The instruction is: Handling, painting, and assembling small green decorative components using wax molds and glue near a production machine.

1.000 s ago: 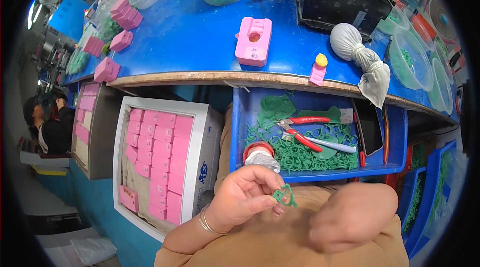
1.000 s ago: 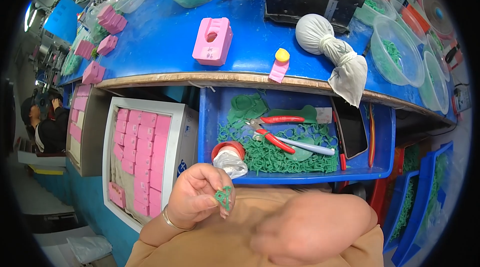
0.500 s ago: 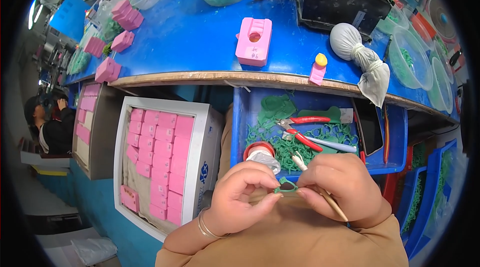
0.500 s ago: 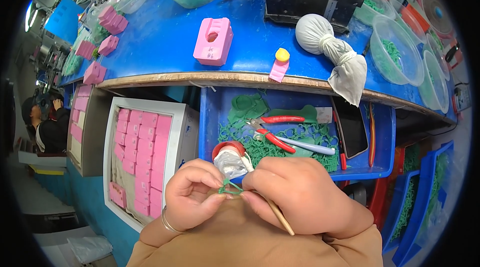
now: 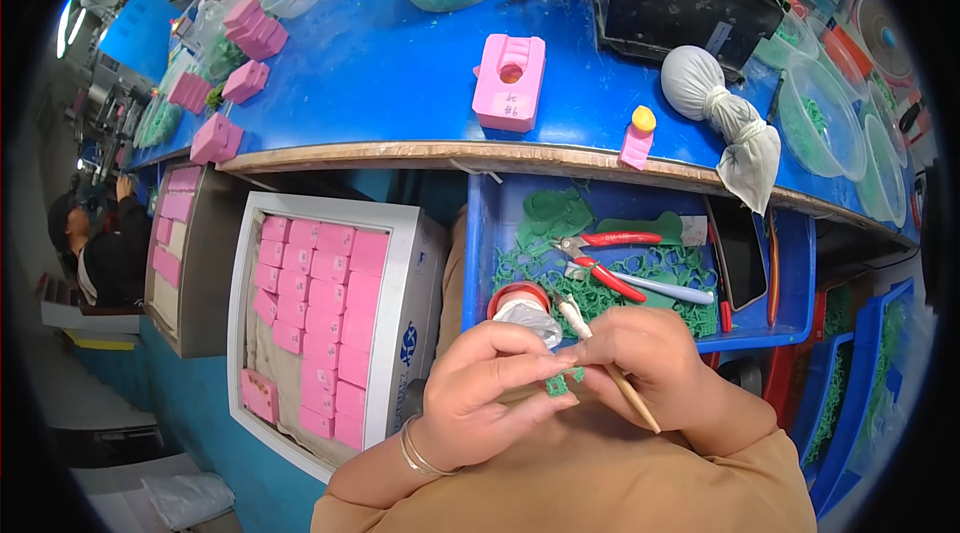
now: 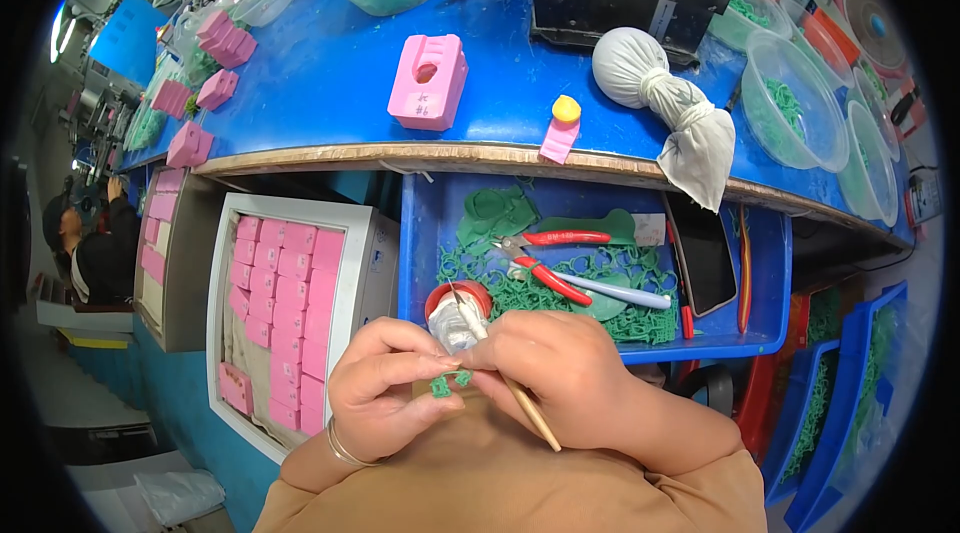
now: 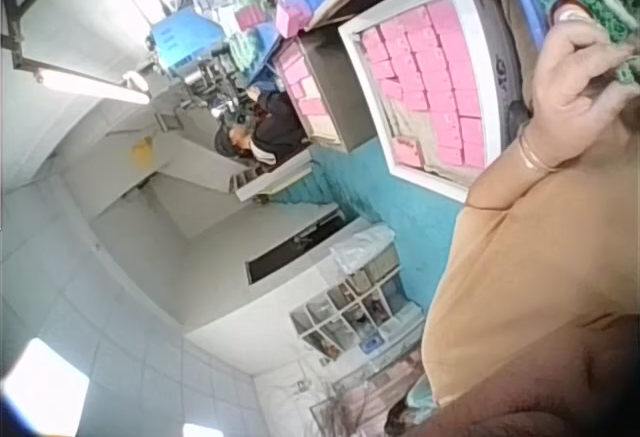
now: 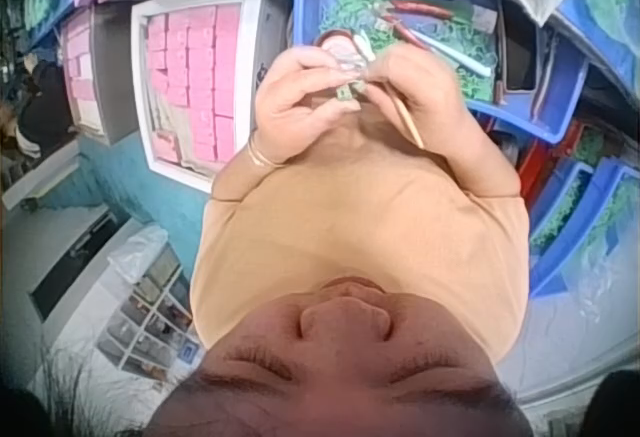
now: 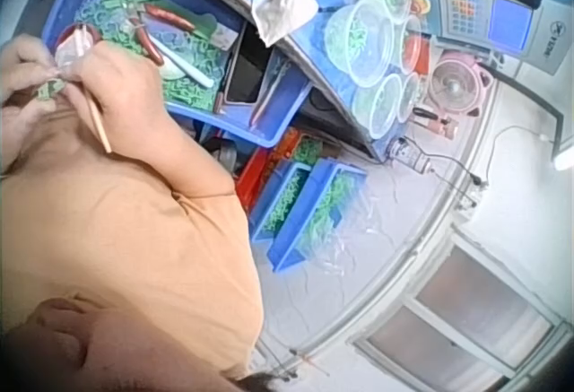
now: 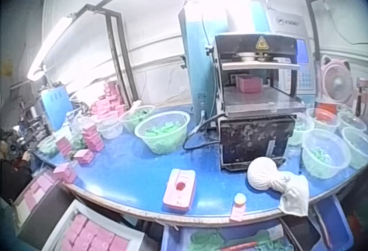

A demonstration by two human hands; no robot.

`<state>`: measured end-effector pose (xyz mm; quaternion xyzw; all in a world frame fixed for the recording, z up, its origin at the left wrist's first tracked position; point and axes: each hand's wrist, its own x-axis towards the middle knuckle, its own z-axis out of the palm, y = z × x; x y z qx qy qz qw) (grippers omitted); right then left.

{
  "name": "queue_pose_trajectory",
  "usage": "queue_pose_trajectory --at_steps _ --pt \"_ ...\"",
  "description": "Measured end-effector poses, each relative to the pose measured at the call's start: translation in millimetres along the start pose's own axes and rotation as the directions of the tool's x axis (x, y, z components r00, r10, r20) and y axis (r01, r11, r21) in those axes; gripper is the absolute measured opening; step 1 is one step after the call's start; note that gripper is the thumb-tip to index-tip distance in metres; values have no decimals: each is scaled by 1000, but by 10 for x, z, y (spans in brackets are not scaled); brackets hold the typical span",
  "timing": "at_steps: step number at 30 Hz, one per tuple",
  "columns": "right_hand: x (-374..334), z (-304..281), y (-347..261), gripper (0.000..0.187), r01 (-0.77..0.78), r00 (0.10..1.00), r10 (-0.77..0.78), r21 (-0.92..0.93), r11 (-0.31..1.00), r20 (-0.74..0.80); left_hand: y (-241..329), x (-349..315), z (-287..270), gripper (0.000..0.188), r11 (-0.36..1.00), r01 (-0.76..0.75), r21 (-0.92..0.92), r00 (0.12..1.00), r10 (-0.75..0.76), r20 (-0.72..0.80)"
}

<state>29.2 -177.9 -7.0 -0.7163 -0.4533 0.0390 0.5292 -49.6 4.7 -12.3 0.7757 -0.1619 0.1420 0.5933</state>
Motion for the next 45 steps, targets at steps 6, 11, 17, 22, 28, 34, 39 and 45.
queue_pose_trajectory --at_steps 6,11,17,22,28,34,39,45 --pt "1 22 14 25 -11 1000 11 -13 1000 -12 4 2 13 37 999 7 47 1000 -6 -20" --pt "-4 22 11 25 -23 1000 23 -20 1000 -8 23 22 18 39 999 8 45 1000 -7 -28" --pt "16 37 13 24 -31 999 30 -25 999 -20 -5 1 25 39 999 17 29 999 -16 -38" --pt "54 31 -14 20 -65 997 66 21 998 -35 -16 -28 42 28 987 132 -87 986 -140 -95" --pt "31 69 4 13 -86 995 89 70 994 -37 -23 -27 23 25 987 108 -119 992 -114 -46" --pt "-4 -59 -95 10 -289 946 316 247 925 -77 -43 -2 -2 22 1000 -23 -11 999 22 -35" --pt "40 -293 -150 14 -190 832 300 -269 944 466 -48 -31 -33 23 995 -54 80 998 56 -24" --pt "-6 -536 -56 15 -252 601 -4 194 948 800 315 178 -271 24 986 -95 -138 951 131 281"
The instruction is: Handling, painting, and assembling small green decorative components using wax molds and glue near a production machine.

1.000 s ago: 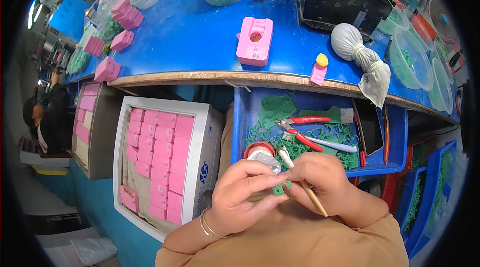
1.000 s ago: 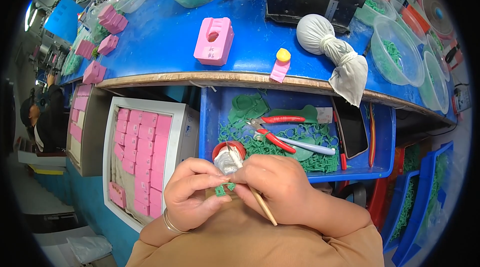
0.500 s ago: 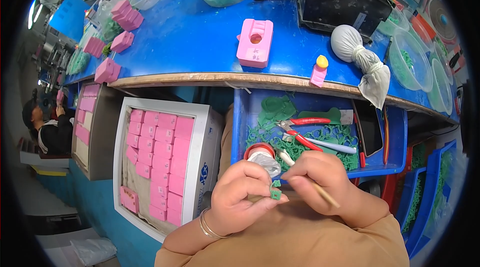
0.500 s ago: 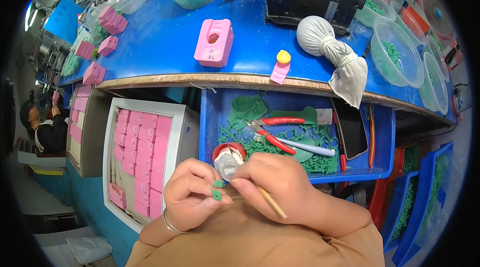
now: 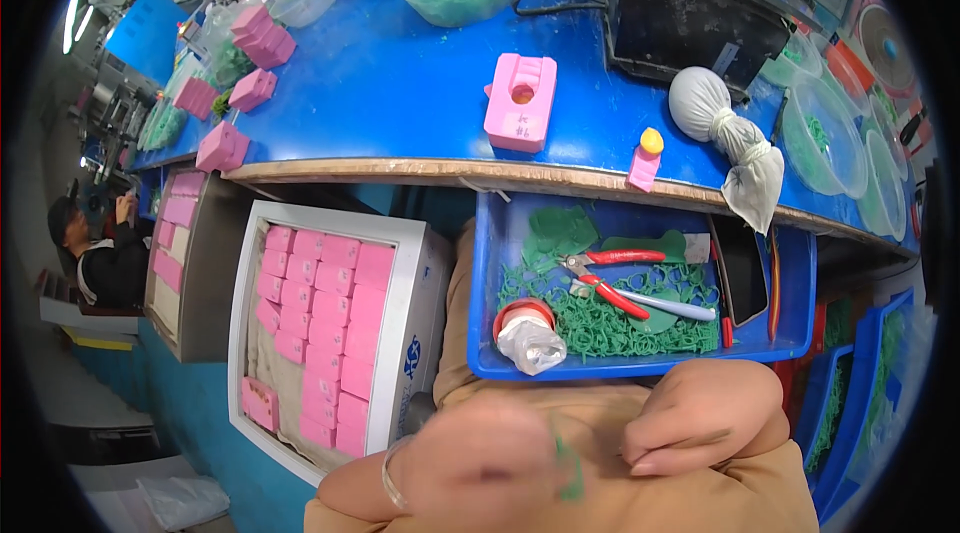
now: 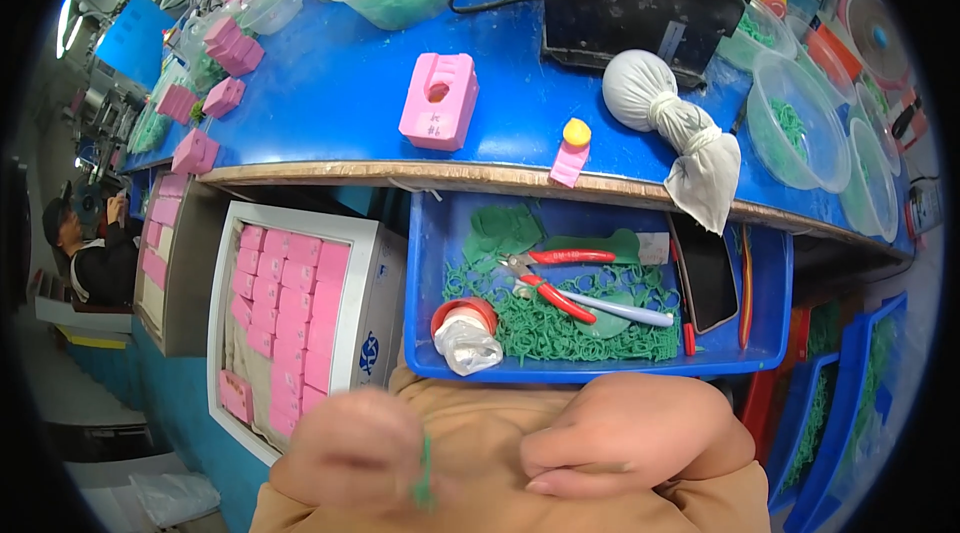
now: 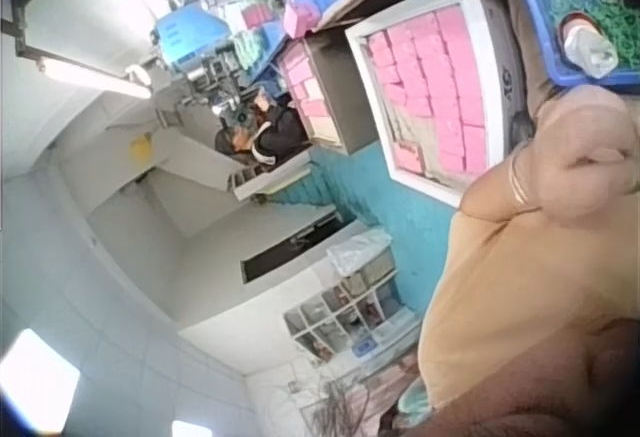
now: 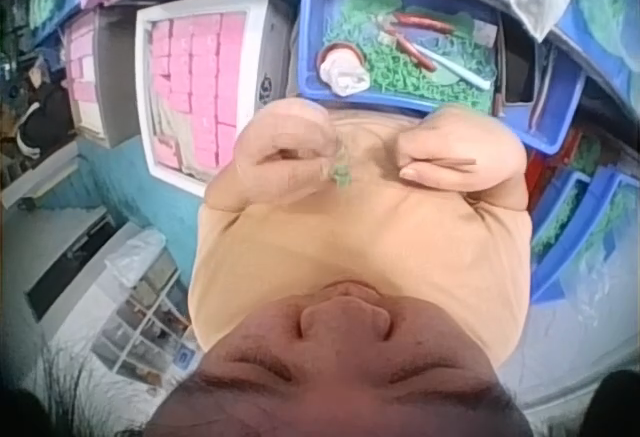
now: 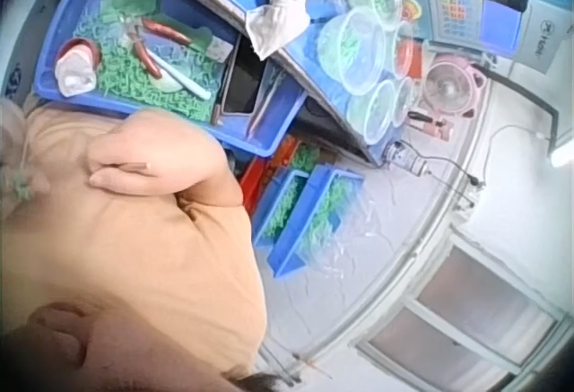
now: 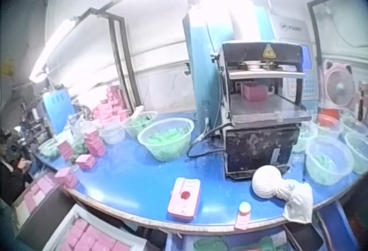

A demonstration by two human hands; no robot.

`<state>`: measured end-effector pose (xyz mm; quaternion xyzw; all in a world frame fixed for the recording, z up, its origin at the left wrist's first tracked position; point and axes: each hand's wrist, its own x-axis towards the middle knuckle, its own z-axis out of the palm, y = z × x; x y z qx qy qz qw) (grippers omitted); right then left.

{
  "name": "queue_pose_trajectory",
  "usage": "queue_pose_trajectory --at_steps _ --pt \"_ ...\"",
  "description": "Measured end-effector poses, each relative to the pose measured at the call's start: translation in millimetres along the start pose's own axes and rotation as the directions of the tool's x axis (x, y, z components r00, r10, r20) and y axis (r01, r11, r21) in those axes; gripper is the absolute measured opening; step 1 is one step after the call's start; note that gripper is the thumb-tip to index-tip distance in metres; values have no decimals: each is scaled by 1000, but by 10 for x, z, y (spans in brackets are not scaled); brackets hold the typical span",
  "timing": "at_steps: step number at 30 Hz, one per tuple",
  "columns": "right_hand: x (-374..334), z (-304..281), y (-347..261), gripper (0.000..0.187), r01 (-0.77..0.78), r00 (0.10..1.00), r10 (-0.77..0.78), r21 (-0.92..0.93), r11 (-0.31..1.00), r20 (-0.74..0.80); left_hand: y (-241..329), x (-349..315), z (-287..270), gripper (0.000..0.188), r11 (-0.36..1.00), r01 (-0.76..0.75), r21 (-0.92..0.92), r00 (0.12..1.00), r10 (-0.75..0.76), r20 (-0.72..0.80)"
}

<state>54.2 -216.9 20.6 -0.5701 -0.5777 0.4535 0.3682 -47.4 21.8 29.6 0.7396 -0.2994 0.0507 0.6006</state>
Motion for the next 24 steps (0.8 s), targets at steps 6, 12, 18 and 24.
queue_pose_trajectory --at_steps 6,12,18,24 --pt "81 77 -103 13 184 779 -108 60 981 -618 249 81 103 9 984 -152 -96 988 151 -14" --pt "168 94 -63 18 160 749 -93 43 986 -656 110 47 148 5 989 -117 -90 986 105 -126" --pt "416 292 125 15 59 650 -150 -147 987 -745 -327 -101 422 10 650 97 -754 751 -545 -373" --pt "487 319 98 15 47 639 -98 -88 995 -763 -388 -115 460 8 520 35 -854 697 -625 -352"
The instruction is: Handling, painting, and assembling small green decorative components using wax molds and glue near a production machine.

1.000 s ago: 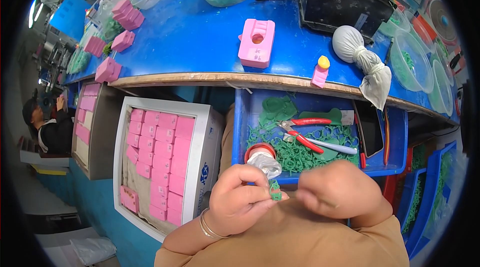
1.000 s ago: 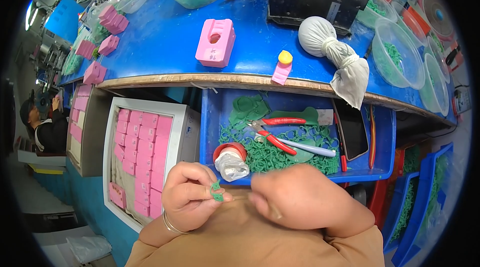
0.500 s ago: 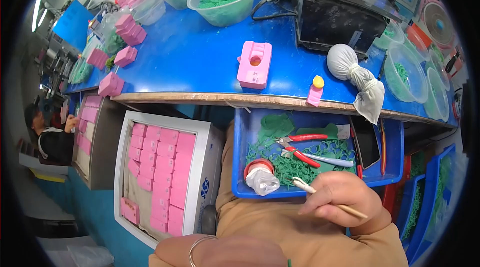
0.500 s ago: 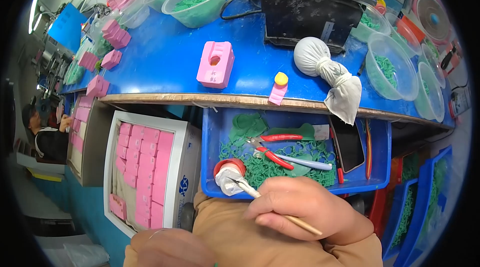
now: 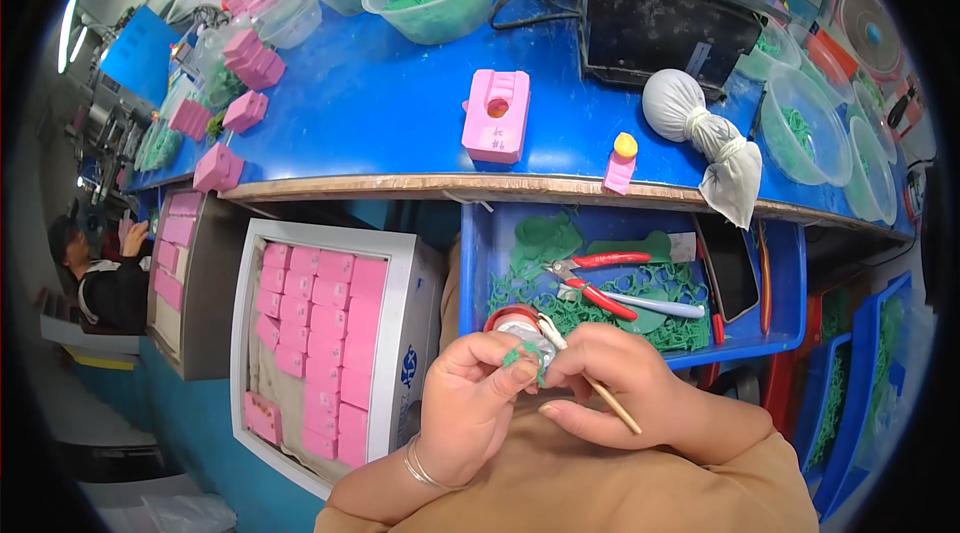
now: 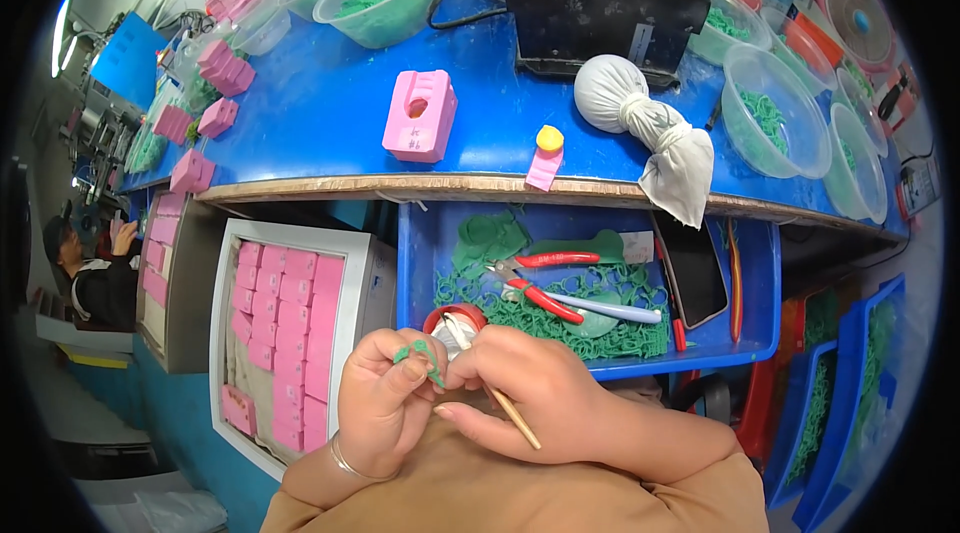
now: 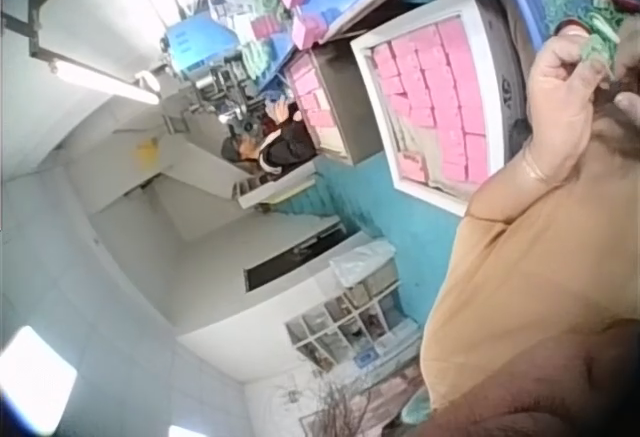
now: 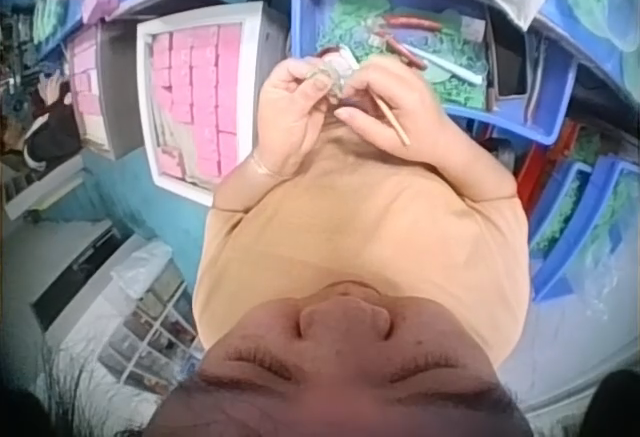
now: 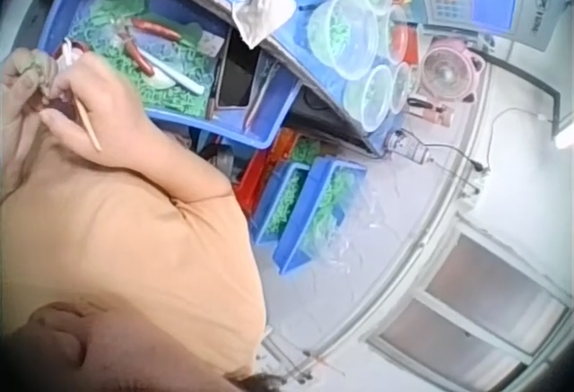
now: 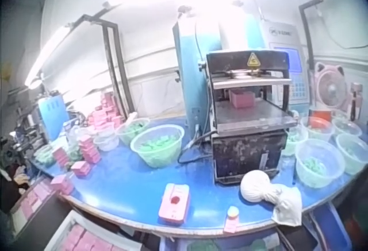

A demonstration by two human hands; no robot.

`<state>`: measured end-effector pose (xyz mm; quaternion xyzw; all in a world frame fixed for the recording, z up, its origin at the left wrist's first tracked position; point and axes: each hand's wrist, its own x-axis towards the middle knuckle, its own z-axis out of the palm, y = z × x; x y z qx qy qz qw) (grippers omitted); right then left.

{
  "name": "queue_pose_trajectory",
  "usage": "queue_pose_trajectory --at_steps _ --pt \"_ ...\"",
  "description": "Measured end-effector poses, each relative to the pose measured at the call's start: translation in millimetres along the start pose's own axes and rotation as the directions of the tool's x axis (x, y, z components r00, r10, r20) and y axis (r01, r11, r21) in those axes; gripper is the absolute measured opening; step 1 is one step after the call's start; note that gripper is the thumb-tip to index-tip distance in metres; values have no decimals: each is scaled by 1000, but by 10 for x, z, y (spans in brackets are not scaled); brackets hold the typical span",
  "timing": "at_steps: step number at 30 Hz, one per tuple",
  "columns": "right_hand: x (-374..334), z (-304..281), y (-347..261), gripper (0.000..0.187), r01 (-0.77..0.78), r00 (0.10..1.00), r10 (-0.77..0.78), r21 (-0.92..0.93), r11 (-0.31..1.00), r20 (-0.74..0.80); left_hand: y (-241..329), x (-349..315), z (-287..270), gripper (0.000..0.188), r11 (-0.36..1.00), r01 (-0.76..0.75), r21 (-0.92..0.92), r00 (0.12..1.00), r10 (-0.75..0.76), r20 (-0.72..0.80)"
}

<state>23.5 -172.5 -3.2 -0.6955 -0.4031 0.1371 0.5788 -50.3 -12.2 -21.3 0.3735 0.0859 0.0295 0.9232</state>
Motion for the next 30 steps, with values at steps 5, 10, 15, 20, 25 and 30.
queue_pose_trajectory --at_steps 5,10,15,20,25,30 --pt "-15 67 46 14 -4 998 3 -23 1000 -56 -20 16 21 8 999 25 -37 1000 -24 11" --pt "-12 79 83 13 2 997 3 54 999 -83 -48 34 -22 6 999 -10 -33 998 12 60" --pt "-14 83 45 13 -8 973 22 61 998 -229 -12 43 9 18 998 33 48 998 -35 50" --pt "-5 71 45 13 11 964 0 41 999 -266 12 -18 24 25 973 151 173 988 -146 -44" --pt "-24 83 69 14 6 973 0 25 1000 -229 13 -2 -5 20 965 5 261 998 -21 60" --pt "-33 107 119 14 26 980 -15 54 998 -199 -1 7 -10 15 916 -180 358 982 145 122"
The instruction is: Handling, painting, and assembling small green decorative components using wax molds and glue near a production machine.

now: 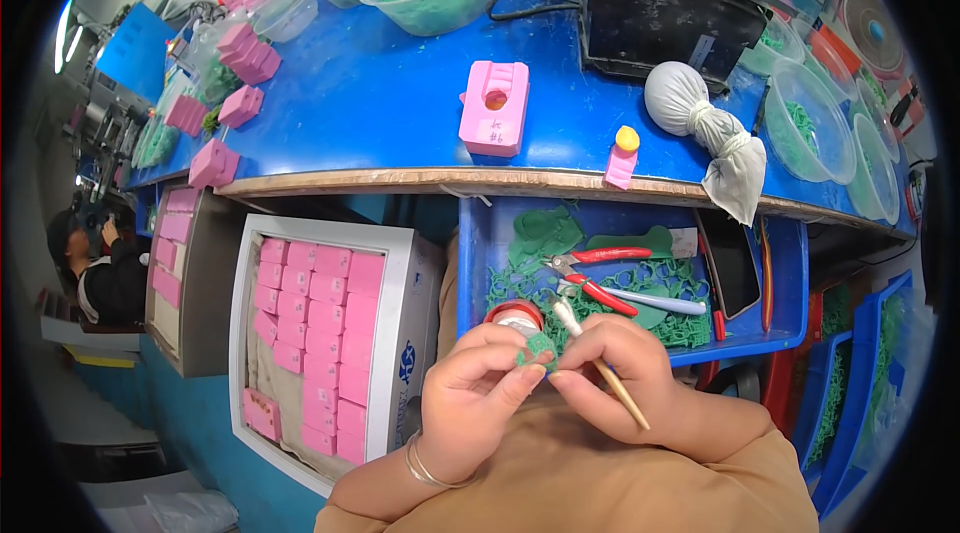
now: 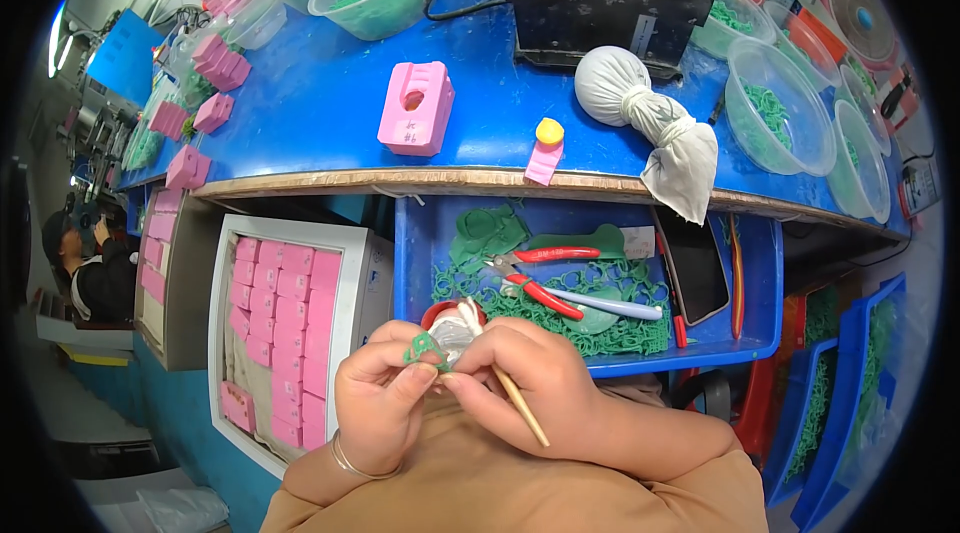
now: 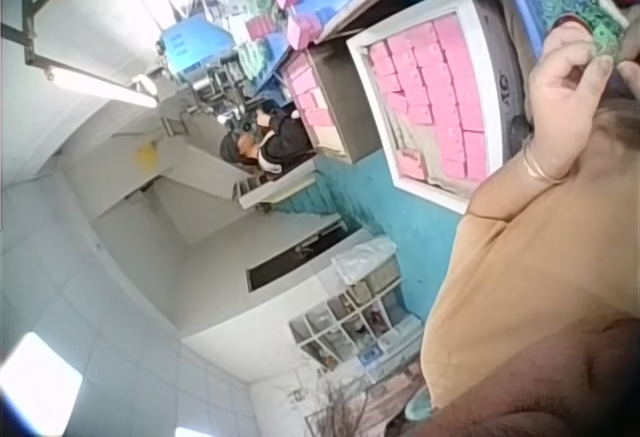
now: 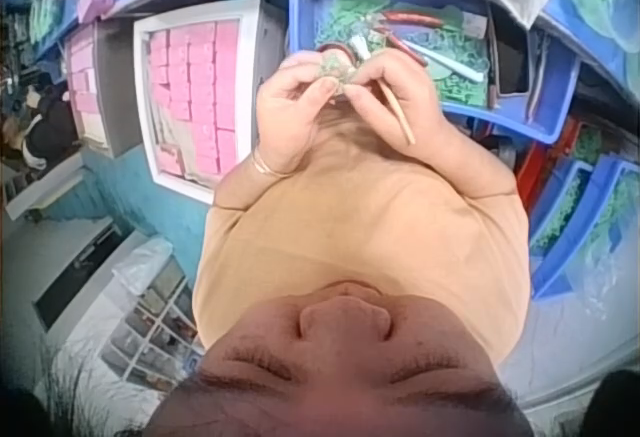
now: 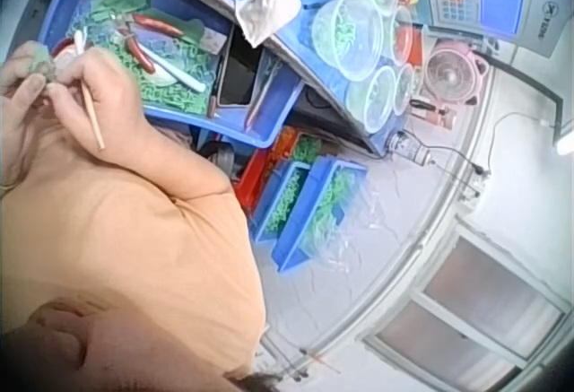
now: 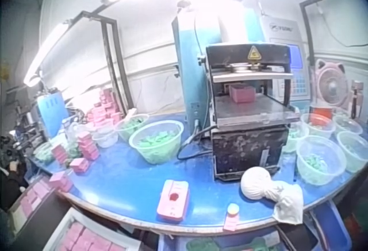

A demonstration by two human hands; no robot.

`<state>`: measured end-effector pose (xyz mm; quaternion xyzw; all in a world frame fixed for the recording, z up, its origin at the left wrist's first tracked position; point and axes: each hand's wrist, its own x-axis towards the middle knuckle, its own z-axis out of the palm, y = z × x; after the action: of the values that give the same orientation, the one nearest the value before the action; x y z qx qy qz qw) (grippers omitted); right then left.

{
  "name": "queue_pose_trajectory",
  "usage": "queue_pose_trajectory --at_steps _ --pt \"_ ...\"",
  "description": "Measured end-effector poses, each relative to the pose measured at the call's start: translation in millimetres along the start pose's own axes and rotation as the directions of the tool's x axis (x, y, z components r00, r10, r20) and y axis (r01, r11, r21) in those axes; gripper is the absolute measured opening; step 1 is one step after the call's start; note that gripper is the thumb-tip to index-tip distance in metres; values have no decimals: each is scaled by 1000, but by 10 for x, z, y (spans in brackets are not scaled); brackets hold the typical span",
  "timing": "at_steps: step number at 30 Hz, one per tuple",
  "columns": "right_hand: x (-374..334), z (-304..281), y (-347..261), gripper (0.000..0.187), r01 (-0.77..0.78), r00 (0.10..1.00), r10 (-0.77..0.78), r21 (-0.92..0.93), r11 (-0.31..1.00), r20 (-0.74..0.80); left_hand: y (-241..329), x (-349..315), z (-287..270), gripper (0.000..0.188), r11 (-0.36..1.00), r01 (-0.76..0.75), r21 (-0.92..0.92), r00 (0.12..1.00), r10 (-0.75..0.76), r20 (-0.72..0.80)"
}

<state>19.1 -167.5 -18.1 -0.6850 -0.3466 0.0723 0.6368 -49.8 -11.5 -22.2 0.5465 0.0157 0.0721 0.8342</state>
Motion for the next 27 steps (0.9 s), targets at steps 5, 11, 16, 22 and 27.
queue_pose_trajectory --at_steps 5,11,16,22,27 --pt "30 -30 -89 20 -44 995 51 80 996 -83 88 -24 -2 14 842 -153 517 988 147 52" --pt "29 -49 -51 26 157 987 -160 -93 983 -30 106 -8 6 26 731 -276 624 958 264 114" --pt "4 -40 -41 25 144 988 -145 -32 989 -57 182 25 66 36 707 -319 631 942 308 131" --pt "12 -48 -47 23 153 988 -154 -33 988 -23 173 35 1 40 671 -395 627 918 316 240" --pt "17 -43 -13 21 156 988 -156 -42 987 6 170 36 -10 40 667 -403 627 915 320 247"
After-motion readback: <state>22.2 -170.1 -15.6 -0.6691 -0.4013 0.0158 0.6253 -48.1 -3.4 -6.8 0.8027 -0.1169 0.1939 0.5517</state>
